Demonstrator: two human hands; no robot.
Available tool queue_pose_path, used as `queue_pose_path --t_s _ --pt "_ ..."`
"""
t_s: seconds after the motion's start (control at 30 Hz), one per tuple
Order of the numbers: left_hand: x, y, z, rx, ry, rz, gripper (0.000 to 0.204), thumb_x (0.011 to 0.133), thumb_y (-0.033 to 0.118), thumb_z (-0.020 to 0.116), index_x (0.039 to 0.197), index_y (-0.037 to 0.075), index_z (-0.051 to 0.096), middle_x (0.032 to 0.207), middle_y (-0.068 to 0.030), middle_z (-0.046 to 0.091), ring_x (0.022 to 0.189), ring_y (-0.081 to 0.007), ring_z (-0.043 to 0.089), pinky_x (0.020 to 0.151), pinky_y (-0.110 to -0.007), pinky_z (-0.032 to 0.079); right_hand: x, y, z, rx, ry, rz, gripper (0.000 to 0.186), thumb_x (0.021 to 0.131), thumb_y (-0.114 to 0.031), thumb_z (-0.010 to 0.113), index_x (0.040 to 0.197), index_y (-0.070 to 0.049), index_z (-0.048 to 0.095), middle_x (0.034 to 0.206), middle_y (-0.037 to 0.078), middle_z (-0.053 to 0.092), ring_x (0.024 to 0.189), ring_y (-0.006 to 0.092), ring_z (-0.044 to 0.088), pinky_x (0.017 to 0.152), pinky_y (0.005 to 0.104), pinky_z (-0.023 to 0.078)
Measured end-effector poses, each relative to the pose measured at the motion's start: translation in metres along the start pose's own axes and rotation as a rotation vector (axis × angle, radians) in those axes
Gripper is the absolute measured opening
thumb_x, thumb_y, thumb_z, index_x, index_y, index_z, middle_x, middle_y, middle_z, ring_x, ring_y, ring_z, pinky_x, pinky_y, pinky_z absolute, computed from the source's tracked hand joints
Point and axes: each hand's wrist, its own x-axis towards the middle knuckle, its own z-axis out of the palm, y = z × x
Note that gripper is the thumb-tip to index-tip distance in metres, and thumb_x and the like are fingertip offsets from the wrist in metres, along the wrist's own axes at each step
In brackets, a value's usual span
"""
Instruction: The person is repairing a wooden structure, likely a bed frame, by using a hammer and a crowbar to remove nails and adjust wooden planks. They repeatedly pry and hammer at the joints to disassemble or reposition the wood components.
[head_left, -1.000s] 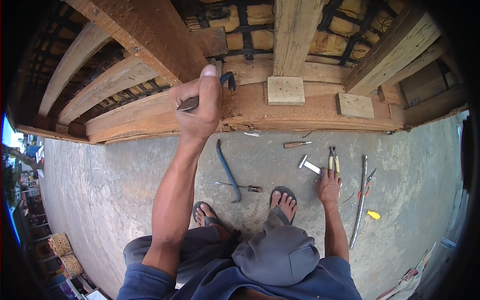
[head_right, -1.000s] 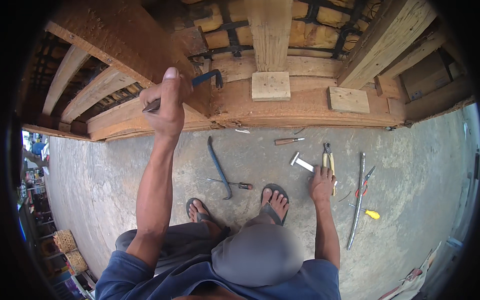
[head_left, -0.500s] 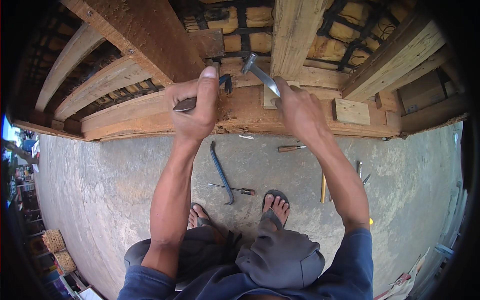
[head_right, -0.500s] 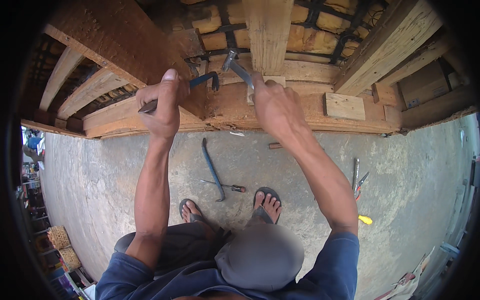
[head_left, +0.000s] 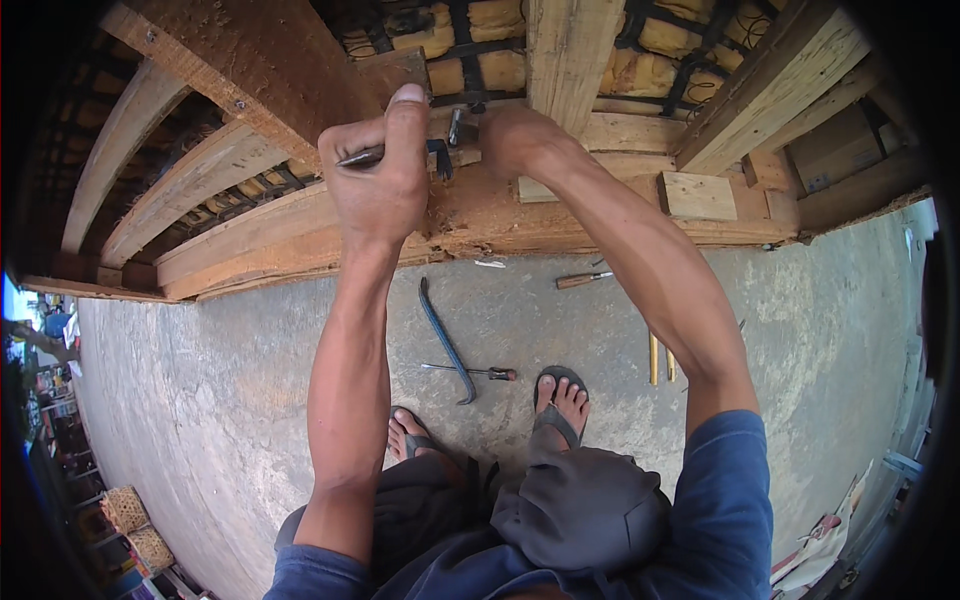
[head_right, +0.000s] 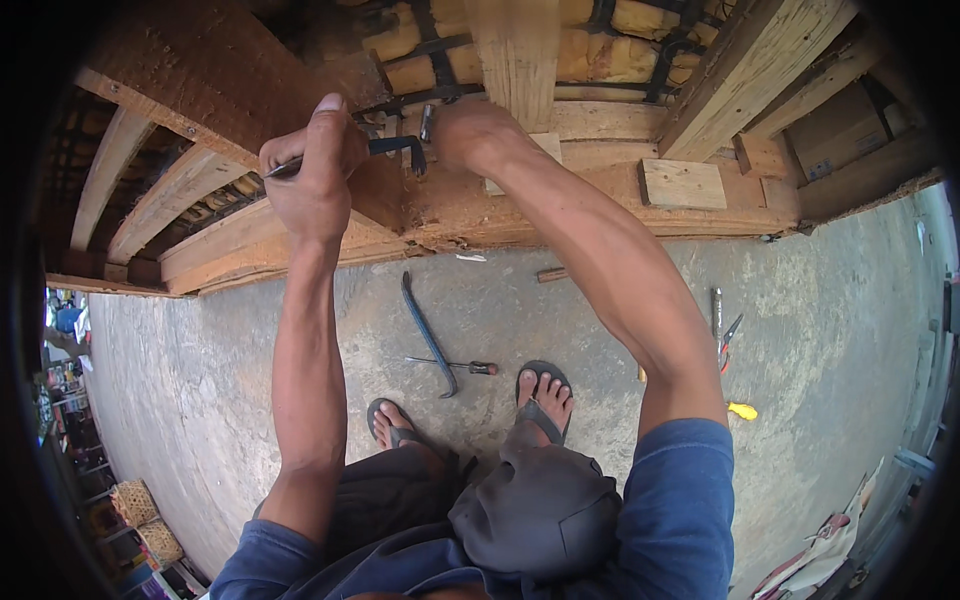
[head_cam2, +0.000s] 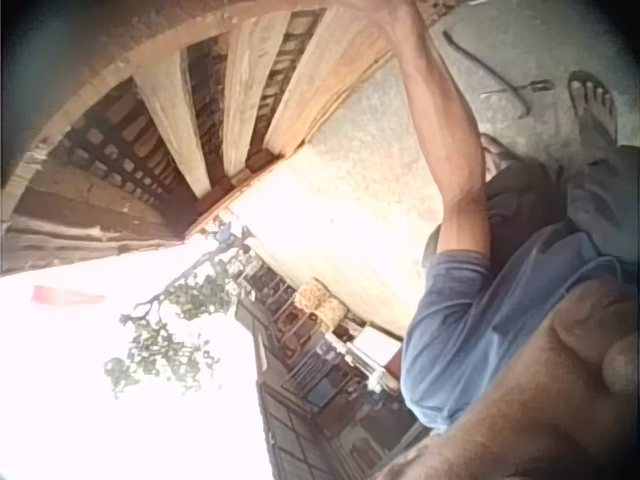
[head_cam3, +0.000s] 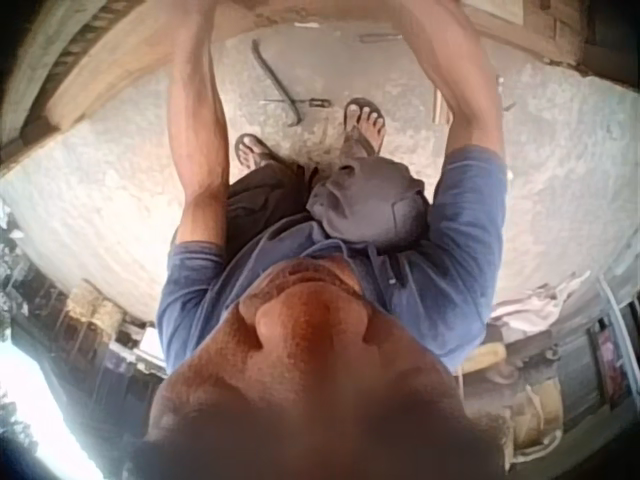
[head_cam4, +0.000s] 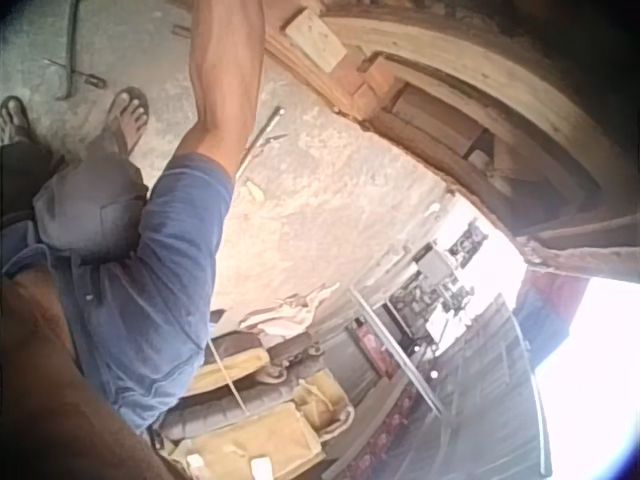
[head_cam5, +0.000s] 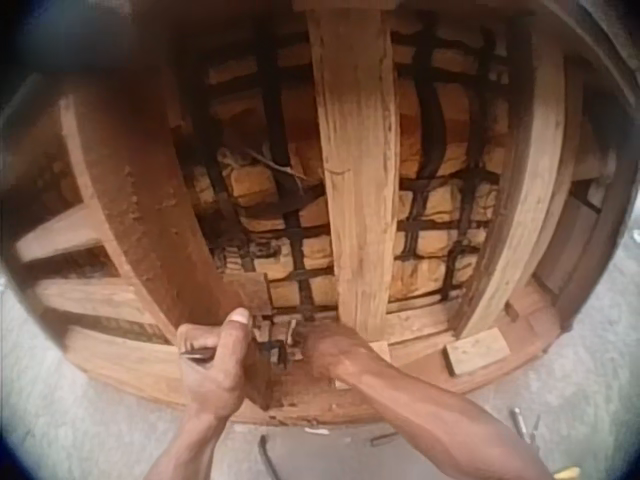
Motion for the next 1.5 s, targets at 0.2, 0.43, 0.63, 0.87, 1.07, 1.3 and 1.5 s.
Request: queue_pose_path --t_s 0.2,0.43,0.63,0.87,1.07,1.3,1.5 --pt "-0.001 0.002 0.004 -0.03 0.014 0.009 0.06 0.099 0.023 0.064 0.046 0.006 0.044 0.049 0.0104 0.036 0.048 -0.0021 0.03 0.046 -0.029 0.019 -0.004 0.005 0.03 0.108 0.253 0.03 0.031 0.087 -0.006 0.06 0.115 -0.001 0.073 0.118 0.021 0.072 0.109 0.0337 0.071 0.086 0.044 0.059" --pt "-0.001 0.0 -0.001 -0.043 -0.001 0.012 0.06 0.099 0.024 0.065 0.046 0.007 0.044 0.049 0.011 0.036 0.048 -0.0021 0.029 0.047 -0.029 0.018 0.001 -0.013 -0.006 -0.046 -0.004 -0.023 0.028 0.089 -0.009 0.059 0.112 0.0 0.074 0.118 0.02 0.072 0.104 0.0355 0.072 0.085 0.0422 0.06" --pt "-0.001 0.009 0.003 0.006 -0.012 -0.02 0.055 0.099 0.022 0.063 0.049 0.008 0.044 0.052 0.0056 0.042 0.05 -0.0052 0.034 0.049 -0.028 0.023 0.008 -0.003 -0.004 -0.001 0.096 0.074 0.029 0.09 -0.009 0.057 0.113 -0.002 0.074 0.117 0.02 0.072 0.105 0.0351 0.072 0.084 0.0436 0.06" --pt "0.006 0.006 0.006 0.016 0.043 -0.053 0.059 0.097 0.03 0.066 0.046 0.006 0.047 0.048 0.0101 0.036 0.047 -0.004 0.031 0.047 -0.029 0.02 0.005 -0.007 -0.013 -0.001 -0.029 0.058 0.033 0.091 -0.012 0.059 0.119 -0.004 0.073 0.12 0.019 0.072 0.109 0.0347 0.071 0.088 0.0431 0.059" --pt "0.02 0.004 0.007 0.037 0.061 -0.067 0.058 0.094 0.032 0.066 0.047 0.006 0.047 0.049 0.0097 0.038 0.048 -0.0049 0.033 0.047 -0.03 0.024 0.02 -0.01 -0.016 -0.002 -0.011 0.099 0.034 0.088 -0.017 0.064 0.12 -0.008 0.074 0.122 0.015 0.072 0.112 0.0316 0.07 0.09 0.0422 0.059" --pt "0.026 0.001 0.008 0.058 0.073 -0.065 0.055 0.092 0.035 0.066 0.049 0.004 0.052 0.049 0.0063 0.042 0.048 -0.0071 0.038 0.047 -0.031 0.03 0.02 -0.024 -0.014 0.064 -0.035 0.121 0.031 0.09 -0.02 0.064 0.116 -0.009 0.075 0.121 0.013 0.073 0.112 0.0309 0.071 0.091 0.041 0.058" --pt "0.026 0.01 0.005 0.08 0.076 -0.116 0.053 0.09 0.036 0.067 0.051 0.001 0.057 0.048 0.0031 0.047 0.048 -0.01 0.044 0.05 -0.032 0.036 0.018 -0.038 -0.022 0.025 -0.007 0.065 0.032 0.093 -0.021 0.06 0.12 -0.011 0.074 0.125 0.013 0.071 0.115 0.0304 0.069 0.094 0.0405 0.057"
